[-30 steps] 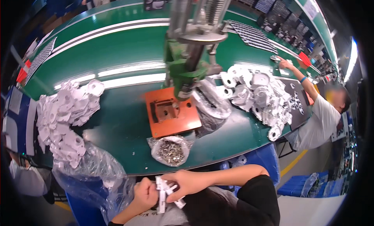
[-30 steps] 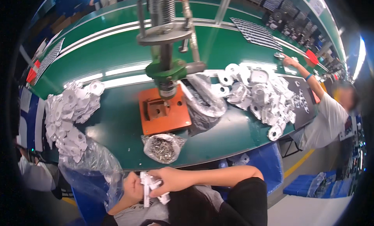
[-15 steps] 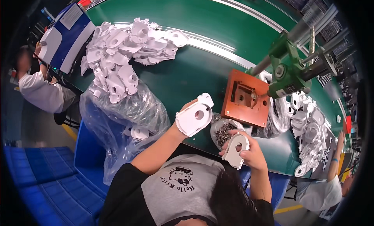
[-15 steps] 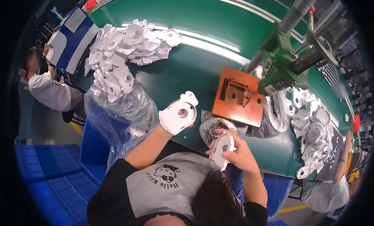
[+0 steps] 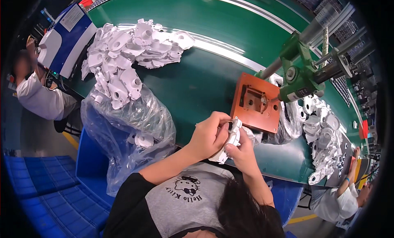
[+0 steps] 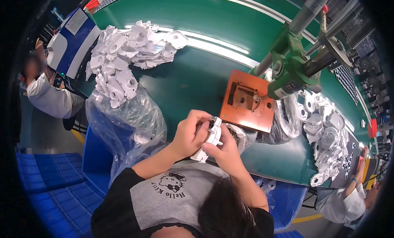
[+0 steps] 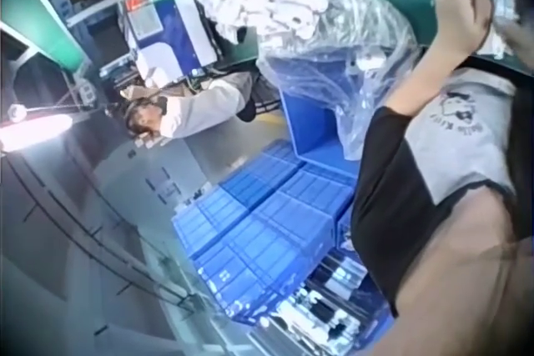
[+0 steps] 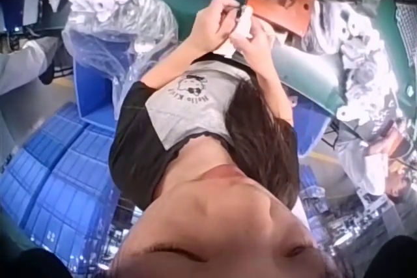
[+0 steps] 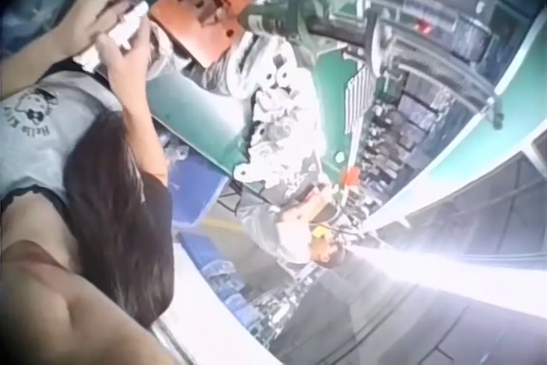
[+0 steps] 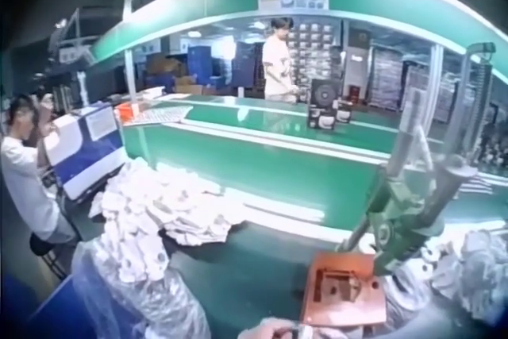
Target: The recorder is using a manual press to assemble small white plastic components by inserting metal pins.
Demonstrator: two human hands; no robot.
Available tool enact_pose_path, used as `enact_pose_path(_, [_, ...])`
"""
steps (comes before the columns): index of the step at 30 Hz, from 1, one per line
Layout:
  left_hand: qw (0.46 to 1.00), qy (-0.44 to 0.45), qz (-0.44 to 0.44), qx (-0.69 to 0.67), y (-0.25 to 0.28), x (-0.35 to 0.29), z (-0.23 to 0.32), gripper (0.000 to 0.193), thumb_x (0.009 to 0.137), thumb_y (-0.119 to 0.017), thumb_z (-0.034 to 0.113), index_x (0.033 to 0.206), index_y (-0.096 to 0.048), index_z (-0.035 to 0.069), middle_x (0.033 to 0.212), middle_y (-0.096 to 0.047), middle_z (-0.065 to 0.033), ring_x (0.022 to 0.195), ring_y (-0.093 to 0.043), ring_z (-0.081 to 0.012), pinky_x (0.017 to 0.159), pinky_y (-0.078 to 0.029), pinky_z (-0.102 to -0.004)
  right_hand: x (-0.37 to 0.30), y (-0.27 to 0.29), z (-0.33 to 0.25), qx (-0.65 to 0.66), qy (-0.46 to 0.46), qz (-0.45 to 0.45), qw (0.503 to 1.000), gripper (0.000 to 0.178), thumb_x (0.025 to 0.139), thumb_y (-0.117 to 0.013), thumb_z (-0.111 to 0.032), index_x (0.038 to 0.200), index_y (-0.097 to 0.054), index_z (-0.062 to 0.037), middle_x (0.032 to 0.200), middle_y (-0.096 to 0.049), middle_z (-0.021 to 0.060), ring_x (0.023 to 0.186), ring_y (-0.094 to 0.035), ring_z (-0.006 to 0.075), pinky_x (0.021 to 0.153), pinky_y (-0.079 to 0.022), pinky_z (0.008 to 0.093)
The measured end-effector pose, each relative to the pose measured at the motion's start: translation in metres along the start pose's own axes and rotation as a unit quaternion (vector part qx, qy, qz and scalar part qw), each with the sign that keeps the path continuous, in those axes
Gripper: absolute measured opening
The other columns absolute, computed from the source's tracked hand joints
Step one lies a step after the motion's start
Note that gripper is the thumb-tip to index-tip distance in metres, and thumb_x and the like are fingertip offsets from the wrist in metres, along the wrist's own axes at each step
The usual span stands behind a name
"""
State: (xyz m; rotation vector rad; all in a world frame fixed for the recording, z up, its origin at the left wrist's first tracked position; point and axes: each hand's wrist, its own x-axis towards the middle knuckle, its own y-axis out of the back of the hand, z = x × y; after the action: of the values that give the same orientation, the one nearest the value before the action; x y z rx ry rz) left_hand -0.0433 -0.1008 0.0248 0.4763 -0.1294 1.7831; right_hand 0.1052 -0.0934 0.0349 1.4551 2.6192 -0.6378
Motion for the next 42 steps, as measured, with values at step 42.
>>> enact_pose_path(42, [0.760, 0.420, -0.145, -0.475, 0.018, 0.063, -0.059, 0.011, 0.092, -0.054, 0.020, 0.093, -0.058, 0.009, 0.076, -0.065, -0.0133, 0.061, -0.063, -0.0208, 0.057, -0.047, -0.0313, -0.021, 0.073, 0.007, 0.131, 0.169, 0.103, 0.971, 0.075, 0.071, -0.077, -0.020, 0.130, -0.036, -0.0010, 0.119, -0.054, 0.0171, 0.109, -0.056, 0.0252, 0.095, -0.045, 0.0376])
